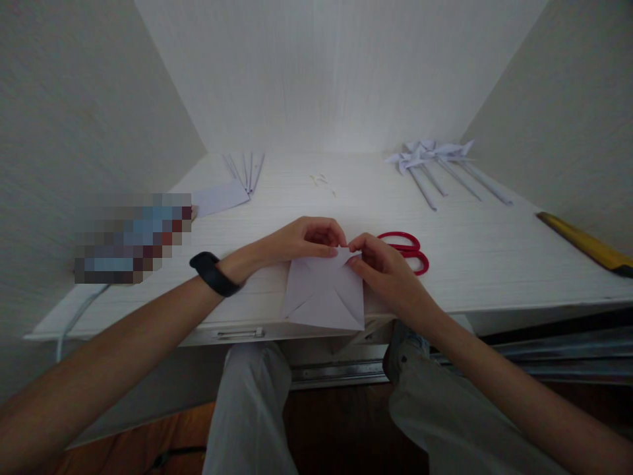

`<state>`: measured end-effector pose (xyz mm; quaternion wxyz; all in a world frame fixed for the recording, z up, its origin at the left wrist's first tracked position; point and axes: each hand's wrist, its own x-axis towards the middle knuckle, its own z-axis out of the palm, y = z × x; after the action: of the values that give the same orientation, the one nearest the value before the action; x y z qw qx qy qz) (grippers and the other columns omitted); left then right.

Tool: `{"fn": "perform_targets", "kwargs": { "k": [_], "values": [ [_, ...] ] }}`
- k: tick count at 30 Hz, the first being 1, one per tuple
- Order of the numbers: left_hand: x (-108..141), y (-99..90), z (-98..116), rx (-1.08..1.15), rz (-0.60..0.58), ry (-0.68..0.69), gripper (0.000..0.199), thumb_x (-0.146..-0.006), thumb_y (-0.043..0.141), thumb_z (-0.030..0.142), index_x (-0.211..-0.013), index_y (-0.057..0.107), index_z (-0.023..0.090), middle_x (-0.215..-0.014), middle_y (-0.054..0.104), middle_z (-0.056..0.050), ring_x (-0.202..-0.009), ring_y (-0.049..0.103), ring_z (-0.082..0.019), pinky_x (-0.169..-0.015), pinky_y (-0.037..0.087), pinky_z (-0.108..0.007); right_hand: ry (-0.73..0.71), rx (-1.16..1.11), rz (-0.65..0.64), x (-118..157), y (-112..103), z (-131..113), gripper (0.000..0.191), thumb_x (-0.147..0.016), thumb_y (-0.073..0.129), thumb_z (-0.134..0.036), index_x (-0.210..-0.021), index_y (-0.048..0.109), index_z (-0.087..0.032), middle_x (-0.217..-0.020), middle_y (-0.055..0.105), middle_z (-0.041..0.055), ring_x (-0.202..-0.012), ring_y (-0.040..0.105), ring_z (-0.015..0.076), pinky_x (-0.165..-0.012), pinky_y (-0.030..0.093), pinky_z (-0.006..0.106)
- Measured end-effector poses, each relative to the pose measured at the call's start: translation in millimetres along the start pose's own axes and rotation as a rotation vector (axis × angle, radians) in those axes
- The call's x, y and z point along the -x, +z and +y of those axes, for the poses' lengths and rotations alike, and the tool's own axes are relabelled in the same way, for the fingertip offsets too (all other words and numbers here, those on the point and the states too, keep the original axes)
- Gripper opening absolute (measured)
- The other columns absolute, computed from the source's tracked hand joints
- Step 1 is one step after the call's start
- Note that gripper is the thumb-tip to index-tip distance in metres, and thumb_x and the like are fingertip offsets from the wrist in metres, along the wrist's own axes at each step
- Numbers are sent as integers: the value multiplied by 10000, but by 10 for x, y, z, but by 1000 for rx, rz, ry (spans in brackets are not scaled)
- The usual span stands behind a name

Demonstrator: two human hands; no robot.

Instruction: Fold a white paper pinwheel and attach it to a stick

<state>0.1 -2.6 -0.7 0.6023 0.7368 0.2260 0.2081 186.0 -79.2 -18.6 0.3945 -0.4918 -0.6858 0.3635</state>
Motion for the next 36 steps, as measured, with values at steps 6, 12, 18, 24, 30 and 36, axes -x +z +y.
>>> {"fn": "perform_targets", "kwargs": {
  "k": [6, 12, 18, 24, 30, 36],
  "values": [
    [1, -10, -2, 4, -1, -9, 133, -769, 663, 203, -865, 612, 127, -796, 629, -8, -717, 559, -81, -647, 413, -203, 20, 24, -12, 2, -3, -18, 104, -812, 497, -224, -898, 543, -189, -737, 528, -12, -618, 444, 114, -540, 302, 245],
    [11, -12, 10, -10, 0, -32, 158, -758, 674, 248, -846, 622, 128, -779, 638, -15, -686, 558, -88, -612, 412, -204, 19, 32, -39, 11, -10, -37, 88, -815, 499, -216, -884, 547, -191, -747, 545, -8, -621, 456, 112, -545, 312, 241],
    [7, -11, 18, -18, 2, -48, 142, -756, 667, 233, -836, 619, 126, -767, 628, -10, -674, 551, -87, -591, 403, -194, 18, 50, -43, 9, -11, -30, 79, -817, 512, -222, -879, 554, -196, -727, 550, -7, -610, 458, 113, -537, 312, 237],
    [9, -16, 24, -47, 2, -36, 131, -753, 667, 228, -823, 628, 125, -751, 626, 0, -660, 542, -84, -596, 398, -202, 17, 58, -49, 9, -12, -43, 65, -810, 519, -216, -857, 555, -191, -724, 555, -7, -621, 471, 115, -545, 320, 234],
    [8, -11, 19, -67, 10, -21, 142, -759, 671, 246, -818, 630, 124, -758, 627, -6, -669, 544, -85, -592, 401, -197, 7, 65, -50, 13, -14, -46, 62, -800, 513, -184, -844, 557, -185, -715, 543, -15, -612, 462, 108, -547, 311, 233],
    [9, 10, 59, -83, 21, -26, 131, -751, 685, 238, -799, 630, 128, -737, 618, 3, -655, 532, -78, -584, 391, -194, -11, 58, -60, 15, -21, -56, 85, -787, 507, -153, -843, 561, -187, -748, 565, -13, -652, 487, 111, -564, 325, 234]
  ]
}}
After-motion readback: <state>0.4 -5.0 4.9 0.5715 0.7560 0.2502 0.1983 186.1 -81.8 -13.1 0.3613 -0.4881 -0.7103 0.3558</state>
